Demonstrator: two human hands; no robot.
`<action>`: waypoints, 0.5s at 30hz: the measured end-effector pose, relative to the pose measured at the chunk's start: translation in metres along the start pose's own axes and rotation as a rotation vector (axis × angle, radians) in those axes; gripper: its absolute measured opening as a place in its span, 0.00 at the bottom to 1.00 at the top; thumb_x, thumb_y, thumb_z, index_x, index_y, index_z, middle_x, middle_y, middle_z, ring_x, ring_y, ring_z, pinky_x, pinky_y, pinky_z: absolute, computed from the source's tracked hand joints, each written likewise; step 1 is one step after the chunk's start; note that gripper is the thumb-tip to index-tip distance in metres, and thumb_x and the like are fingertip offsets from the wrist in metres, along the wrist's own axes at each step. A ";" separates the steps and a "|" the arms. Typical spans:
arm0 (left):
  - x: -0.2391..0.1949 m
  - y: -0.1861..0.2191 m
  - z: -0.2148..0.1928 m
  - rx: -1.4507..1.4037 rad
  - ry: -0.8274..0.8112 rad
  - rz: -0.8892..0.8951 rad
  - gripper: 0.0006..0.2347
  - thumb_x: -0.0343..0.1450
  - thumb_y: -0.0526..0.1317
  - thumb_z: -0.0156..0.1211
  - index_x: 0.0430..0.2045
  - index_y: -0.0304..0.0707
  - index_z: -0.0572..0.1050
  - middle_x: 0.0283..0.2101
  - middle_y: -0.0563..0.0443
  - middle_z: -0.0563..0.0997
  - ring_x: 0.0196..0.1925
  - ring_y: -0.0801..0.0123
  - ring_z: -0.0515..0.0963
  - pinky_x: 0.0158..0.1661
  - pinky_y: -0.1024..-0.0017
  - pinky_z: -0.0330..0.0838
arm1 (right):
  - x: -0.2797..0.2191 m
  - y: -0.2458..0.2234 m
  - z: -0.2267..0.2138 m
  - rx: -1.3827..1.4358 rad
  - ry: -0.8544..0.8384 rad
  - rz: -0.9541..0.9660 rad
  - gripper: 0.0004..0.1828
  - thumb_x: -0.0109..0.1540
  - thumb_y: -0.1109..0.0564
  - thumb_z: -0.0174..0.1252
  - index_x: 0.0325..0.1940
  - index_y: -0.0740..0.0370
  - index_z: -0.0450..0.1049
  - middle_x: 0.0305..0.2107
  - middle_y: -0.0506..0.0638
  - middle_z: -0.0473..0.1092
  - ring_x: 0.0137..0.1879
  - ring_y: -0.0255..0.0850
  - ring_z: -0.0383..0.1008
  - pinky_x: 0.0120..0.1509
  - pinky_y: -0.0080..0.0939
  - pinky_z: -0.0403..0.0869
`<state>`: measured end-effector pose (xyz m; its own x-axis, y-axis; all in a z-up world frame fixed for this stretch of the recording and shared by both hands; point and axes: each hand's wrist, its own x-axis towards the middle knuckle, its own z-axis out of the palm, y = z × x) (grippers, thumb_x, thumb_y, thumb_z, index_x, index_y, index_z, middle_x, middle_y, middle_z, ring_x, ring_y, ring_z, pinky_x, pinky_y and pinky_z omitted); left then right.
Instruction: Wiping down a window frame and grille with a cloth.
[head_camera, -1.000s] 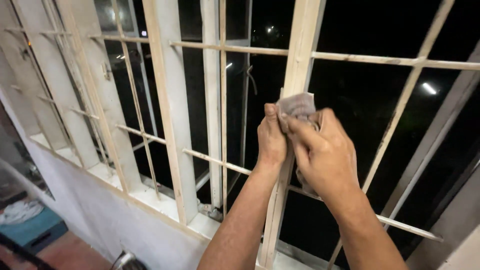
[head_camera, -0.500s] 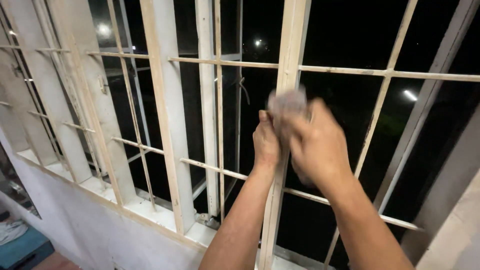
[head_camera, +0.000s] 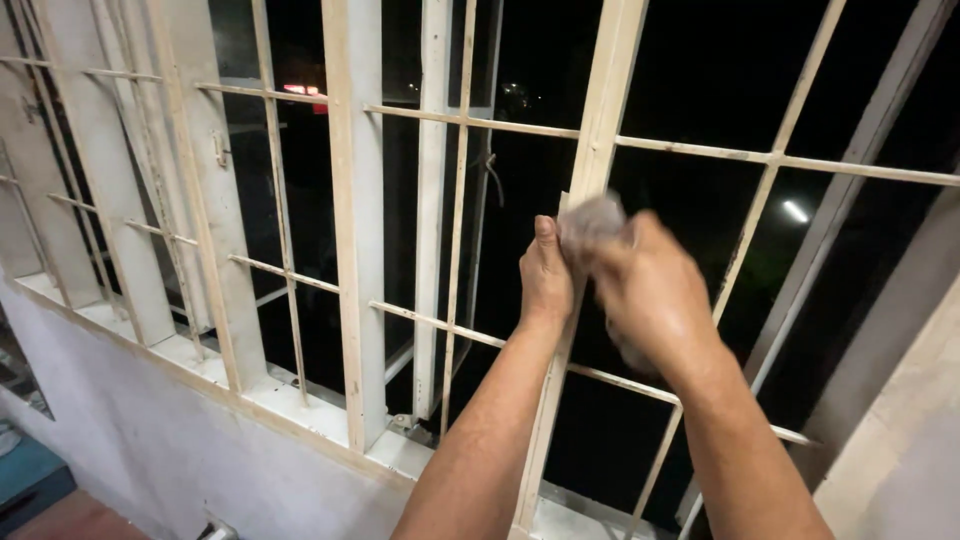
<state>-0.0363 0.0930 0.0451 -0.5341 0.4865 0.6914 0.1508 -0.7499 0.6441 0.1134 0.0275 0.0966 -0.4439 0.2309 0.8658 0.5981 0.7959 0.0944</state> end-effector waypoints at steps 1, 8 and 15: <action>0.001 0.001 0.000 -0.006 -0.003 -0.001 0.41 0.71 0.73 0.27 0.40 0.30 0.80 0.38 0.38 0.87 0.45 0.52 0.87 0.45 0.59 0.79 | 0.011 -0.006 -0.007 -0.007 0.000 0.001 0.11 0.62 0.56 0.62 0.48 0.44 0.81 0.40 0.55 0.69 0.45 0.53 0.75 0.50 0.51 0.75; 0.004 -0.007 0.002 0.117 0.042 0.082 0.40 0.73 0.71 0.28 0.46 0.30 0.78 0.41 0.34 0.84 0.47 0.44 0.84 0.47 0.55 0.75 | 0.033 -0.006 0.010 -0.040 0.319 -0.059 0.21 0.65 0.58 0.62 0.62 0.47 0.78 0.42 0.61 0.67 0.47 0.57 0.73 0.49 0.53 0.74; -0.003 0.011 -0.001 0.049 0.003 -0.041 0.38 0.72 0.70 0.30 0.41 0.31 0.78 0.35 0.35 0.85 0.41 0.46 0.86 0.41 0.54 0.76 | 0.002 -0.014 0.001 0.013 0.021 0.054 0.19 0.60 0.58 0.62 0.54 0.42 0.81 0.37 0.58 0.67 0.44 0.55 0.74 0.45 0.54 0.74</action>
<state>-0.0336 0.0830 0.0501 -0.5434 0.5150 0.6629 0.1693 -0.7063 0.6874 0.1031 0.0174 0.0964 -0.3969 0.2615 0.8798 0.6119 0.7899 0.0412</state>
